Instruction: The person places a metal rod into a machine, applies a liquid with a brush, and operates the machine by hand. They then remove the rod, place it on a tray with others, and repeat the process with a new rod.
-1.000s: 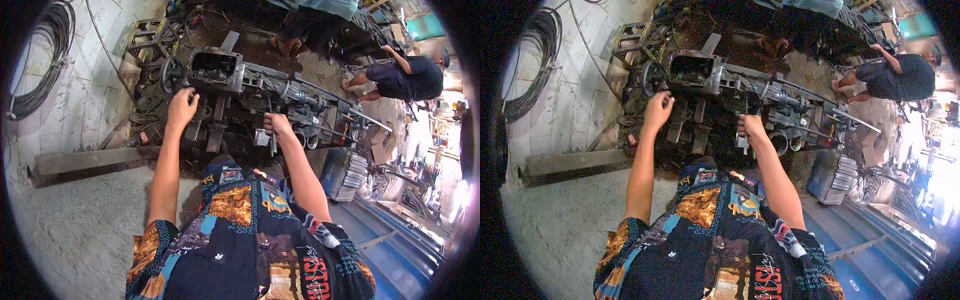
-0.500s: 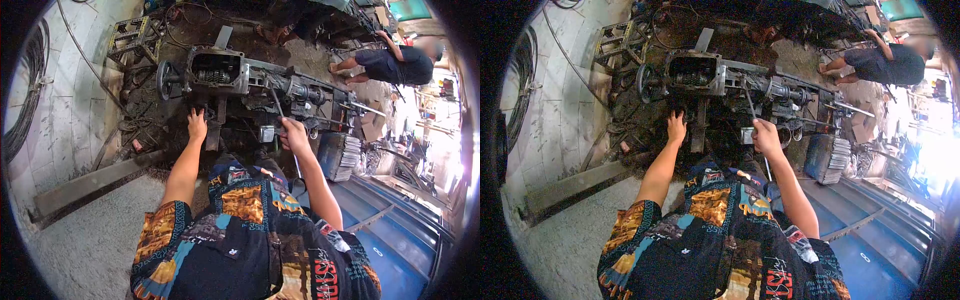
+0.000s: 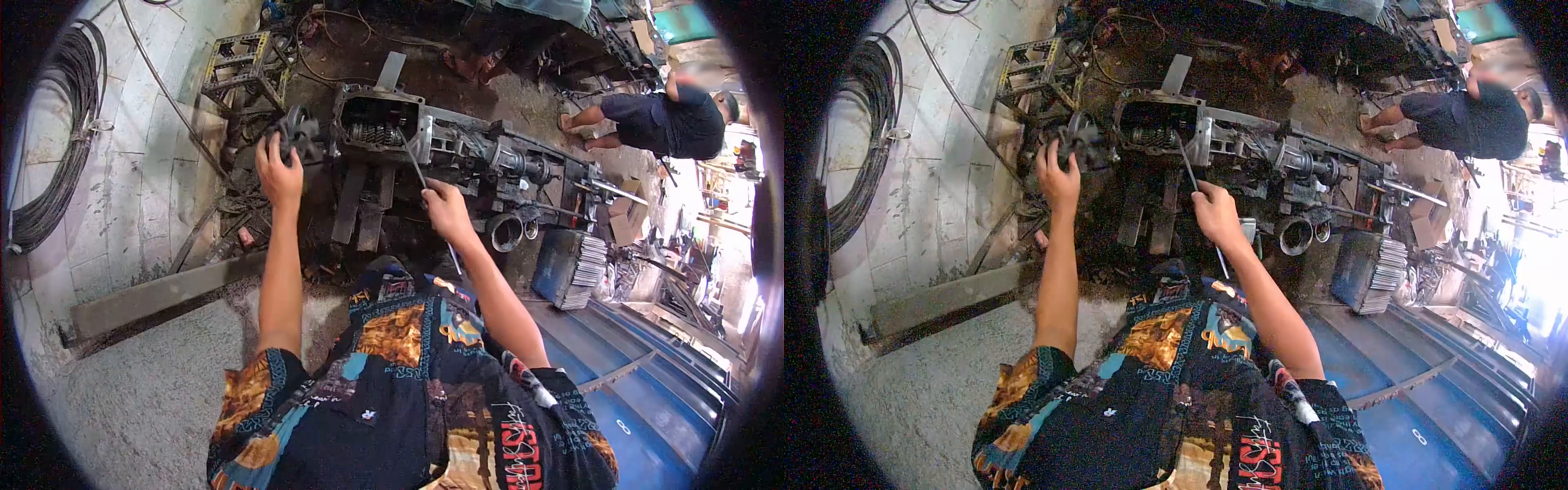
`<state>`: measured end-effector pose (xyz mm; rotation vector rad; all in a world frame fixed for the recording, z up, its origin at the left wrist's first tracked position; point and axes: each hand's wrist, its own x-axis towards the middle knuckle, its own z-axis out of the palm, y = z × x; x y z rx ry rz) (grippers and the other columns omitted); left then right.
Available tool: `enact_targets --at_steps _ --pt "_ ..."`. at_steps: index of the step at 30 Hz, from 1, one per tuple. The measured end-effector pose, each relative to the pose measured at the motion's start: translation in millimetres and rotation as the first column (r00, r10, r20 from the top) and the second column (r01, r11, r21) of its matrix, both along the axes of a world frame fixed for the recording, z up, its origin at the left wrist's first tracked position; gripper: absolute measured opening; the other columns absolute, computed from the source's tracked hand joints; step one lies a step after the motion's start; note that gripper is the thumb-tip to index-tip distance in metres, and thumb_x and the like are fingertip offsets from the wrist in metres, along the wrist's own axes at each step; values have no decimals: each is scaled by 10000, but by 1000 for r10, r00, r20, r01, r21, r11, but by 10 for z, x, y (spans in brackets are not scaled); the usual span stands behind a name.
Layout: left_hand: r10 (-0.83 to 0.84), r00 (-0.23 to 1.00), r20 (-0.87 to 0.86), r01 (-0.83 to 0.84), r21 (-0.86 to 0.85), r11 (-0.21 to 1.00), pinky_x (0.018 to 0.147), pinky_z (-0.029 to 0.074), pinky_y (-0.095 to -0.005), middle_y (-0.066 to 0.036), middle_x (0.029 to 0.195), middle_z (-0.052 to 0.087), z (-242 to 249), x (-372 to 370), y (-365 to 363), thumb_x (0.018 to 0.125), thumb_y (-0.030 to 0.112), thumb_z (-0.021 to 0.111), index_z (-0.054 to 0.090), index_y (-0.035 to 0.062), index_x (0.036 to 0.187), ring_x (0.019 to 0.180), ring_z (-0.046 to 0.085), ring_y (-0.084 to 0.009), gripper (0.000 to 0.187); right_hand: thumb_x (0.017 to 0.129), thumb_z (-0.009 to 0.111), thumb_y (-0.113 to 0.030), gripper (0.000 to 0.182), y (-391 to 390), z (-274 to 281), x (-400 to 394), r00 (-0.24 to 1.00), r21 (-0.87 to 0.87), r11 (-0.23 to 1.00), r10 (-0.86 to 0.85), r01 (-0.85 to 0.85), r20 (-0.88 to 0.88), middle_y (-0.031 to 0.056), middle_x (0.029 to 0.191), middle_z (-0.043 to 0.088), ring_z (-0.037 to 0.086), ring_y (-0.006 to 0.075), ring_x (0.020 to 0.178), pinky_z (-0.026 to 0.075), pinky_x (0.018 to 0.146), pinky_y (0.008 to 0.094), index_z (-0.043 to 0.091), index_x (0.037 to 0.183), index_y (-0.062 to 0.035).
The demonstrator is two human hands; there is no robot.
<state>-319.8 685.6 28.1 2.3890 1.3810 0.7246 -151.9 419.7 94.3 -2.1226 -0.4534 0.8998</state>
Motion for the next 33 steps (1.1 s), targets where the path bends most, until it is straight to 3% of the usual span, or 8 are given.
enact_targets --at_steps 4,6,7,10,15,23,27,33 --pt "-113 955 -275 86 -108 990 1031 402 -478 -220 1408 413 -401 182 388 933 325 585 404 106 1431 1268 426 -414 573 887 524 -166 390 122 101 -67 999 -33 999 -39 39 14 309 986 650 651 399 983 492 865 418 594 1180 82" --pt "-61 945 -321 -46 -316 948 1079 355 -483 -236 1465 347 -505 286 470 979 463 448 186 122 1524 1320 368 -434 694 891 533 -151 355 126 -117 -61 966 -14 1000 -1 5 259 258 839 664 680 331 824 510 745 382 610 1162 65" --pt "-60 967 -248 -61 -454 889 1108 320 -489 -253 1500 290 -601 294 616 977 538 383 58 82 1535 1352 332 -441 791 882 522 -128 337 173 -87 -70 958 -9 999 -29 33 286 322 895 634 647 426 919 502 792 445 612 1142 67" --pt "-8 972 -235 -119 -522 845 1087 355 -489 -301 1464 327 -711 268 789 949 534 462 187 -90 1461 1319 394 -432 853 875 494 -97 378 326 13 -39 958 -91 995 -16 44 285 365 914 621 639 462 892 509 827 480 587 1179 106" --pt "-75 925 -372 -177 -599 781 996 434 -502 -304 1329 487 -535 364 913 885 532 584 396 -130 1322 1185 524 -436 815 873 512 -95 338 508 -158 47 929 -105 992 -25 68 368 361 878 622 633 480 864 510 804 493 610 1127 105" --pt "-59 903 -426 -176 -492 853 992 430 -492 -289 1321 491 -822 412 968 854 516 642 401 -107 1349 1210 498 -426 831 866 575 -152 299 474 -623 297 992 78 997 -20 11 126 321 897 643 639 440 950 489 827 439 634 1031 91" --pt "14 940 -340 -155 -390 908 990 430 -497 -262 1277 516 -908 366 903 831 432 673 496 -50 1283 1195 506 -399 684 941 528 -125 310 344 -576 557 970 102 994 0 26 -242 18 632 524 447 103 487 377 425 316 619 1148 87" --pt "42 964 -262 -144 -386 911 925 446 -498 -245 1143 569 -713 362 763 838 417 655 559 -62 1110 1099 545 -429 560 958 524 -148 415 403 -227 342 738 23 922 -293 386 -608 20 678 509 437 98 467 374 389 294 500 1343 5"
